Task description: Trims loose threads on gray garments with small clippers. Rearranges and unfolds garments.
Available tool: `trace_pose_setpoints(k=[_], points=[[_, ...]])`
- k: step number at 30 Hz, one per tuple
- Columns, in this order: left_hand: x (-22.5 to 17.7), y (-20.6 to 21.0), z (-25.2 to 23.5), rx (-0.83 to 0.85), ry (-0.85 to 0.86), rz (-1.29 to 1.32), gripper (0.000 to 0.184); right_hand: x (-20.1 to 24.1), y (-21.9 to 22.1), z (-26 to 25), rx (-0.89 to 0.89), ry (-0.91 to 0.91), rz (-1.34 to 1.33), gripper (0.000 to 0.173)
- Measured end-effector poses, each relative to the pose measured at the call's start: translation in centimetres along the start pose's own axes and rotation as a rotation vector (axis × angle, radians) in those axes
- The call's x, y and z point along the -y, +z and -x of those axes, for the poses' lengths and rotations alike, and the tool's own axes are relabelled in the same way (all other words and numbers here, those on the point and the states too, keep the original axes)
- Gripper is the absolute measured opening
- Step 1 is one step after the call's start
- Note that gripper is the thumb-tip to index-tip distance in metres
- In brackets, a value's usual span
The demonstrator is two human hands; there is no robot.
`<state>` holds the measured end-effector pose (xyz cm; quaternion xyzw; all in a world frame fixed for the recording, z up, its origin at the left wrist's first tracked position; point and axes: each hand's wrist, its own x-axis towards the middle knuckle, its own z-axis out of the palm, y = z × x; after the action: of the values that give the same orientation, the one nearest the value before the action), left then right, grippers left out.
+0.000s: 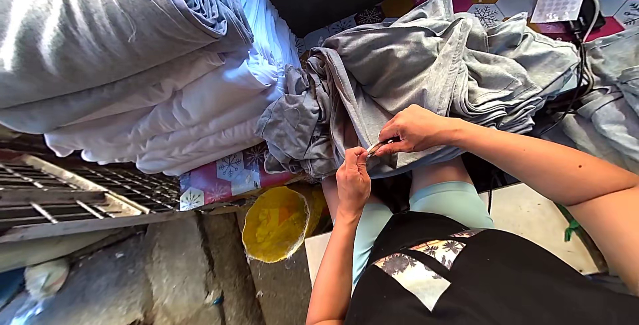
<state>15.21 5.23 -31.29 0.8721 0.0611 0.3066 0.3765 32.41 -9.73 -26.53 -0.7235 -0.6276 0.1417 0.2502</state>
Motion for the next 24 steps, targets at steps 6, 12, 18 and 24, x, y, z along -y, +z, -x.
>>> trace_pose_setpoints(k=[6,12,18,24], points=[[0.1,-0.1,0.0,0.001,0.016,0.009,0.02,-0.3,-0.5,-0.4,0.016,-0.031,0.014,0.05],[0.3,0.0,0.1,-0.001,0.014,0.003,0.021,-0.1,-0.2,-0.7,0.017,-0.056,0.012,0.053],[0.5,0.3,0.2,-0.024,-0.058,0.057,0.021,-0.4,0.9,0.3,-0.138,0.108,-0.148,0.046],[0.8,-2.1,0.8,-0.041,-0.149,0.119,0.02,-0.4,5.6,0.7,-0.236,0.22,-0.878,0.006]])
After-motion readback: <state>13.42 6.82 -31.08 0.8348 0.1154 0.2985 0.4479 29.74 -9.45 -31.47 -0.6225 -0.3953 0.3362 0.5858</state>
